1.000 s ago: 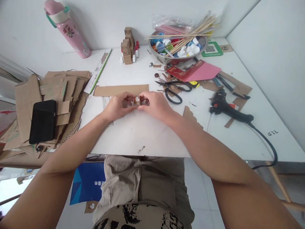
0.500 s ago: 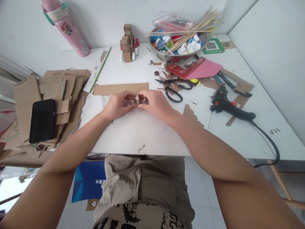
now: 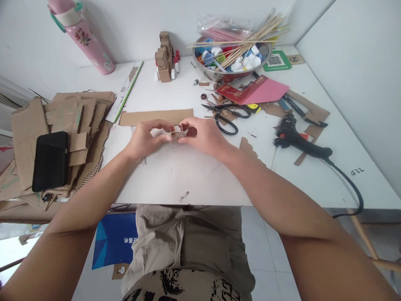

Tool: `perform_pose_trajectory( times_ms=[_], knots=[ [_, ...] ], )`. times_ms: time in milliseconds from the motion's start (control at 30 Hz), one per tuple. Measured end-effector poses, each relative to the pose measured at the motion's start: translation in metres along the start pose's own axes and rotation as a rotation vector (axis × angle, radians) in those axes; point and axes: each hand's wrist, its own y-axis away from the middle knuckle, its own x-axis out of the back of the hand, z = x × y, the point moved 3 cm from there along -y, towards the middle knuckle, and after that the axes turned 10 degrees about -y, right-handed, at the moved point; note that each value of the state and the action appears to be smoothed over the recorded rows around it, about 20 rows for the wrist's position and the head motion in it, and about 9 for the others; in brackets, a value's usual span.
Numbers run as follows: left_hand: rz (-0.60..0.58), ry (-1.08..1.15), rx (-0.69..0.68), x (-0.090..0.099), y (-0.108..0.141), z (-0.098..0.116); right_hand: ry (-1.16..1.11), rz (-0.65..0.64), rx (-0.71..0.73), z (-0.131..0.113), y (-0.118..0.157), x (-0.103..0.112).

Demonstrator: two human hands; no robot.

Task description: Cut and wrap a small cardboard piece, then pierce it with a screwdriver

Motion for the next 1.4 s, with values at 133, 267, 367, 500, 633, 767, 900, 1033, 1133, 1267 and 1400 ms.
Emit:
perform_pose_trajectory(
  times_ms=[133,267,367,500,633,767,900,1033,1133,1267,1400],
  knots=[
    [0.073,0.280,0.166,0.005,0.000,-0.002,-0.011,-0.059,0.092,-0.014,0.004,0.009],
    [-0.257,0.527,0.328,-0.005,0.004,0.000,0.049,-0.153,0.181,-0.022,0.008,0.010],
    [-0.466,0.613,0.372,-0.014,0.010,0.004,0.056,-0.141,0.231,-0.023,0.009,0.011],
    [-0.348,0.570,0.347,-0.016,0.013,0.009,-0.114,-0.170,0.174,-0.022,0.006,0.015],
    [-0.222,0.462,0.235,-0.013,0.014,0.018,-0.462,-0.212,-0.003,-0.024,0.002,0.018],
    [-0.205,0.397,0.134,-0.012,0.016,0.028,-0.481,-0.130,-0.086,-0.025,0.002,0.012],
    [-0.155,0.300,0.110,-0.015,0.019,0.034,-0.343,-0.103,-0.096,-0.030,0.004,0.003],
    [-0.108,0.214,0.133,-0.016,0.023,0.038,-0.293,-0.083,-0.040,-0.038,0.008,0.000],
    [-0.087,0.162,0.097,-0.015,0.024,0.041,-0.222,-0.054,-0.008,-0.044,0.013,0.000],
    [-0.103,0.177,0.045,-0.017,0.025,0.044,-0.225,-0.042,-0.005,-0.045,0.014,0.000],
    [-0.130,0.235,0.032,-0.021,0.027,0.043,-0.251,-0.145,0.013,-0.033,0.009,0.002]
  ],
)
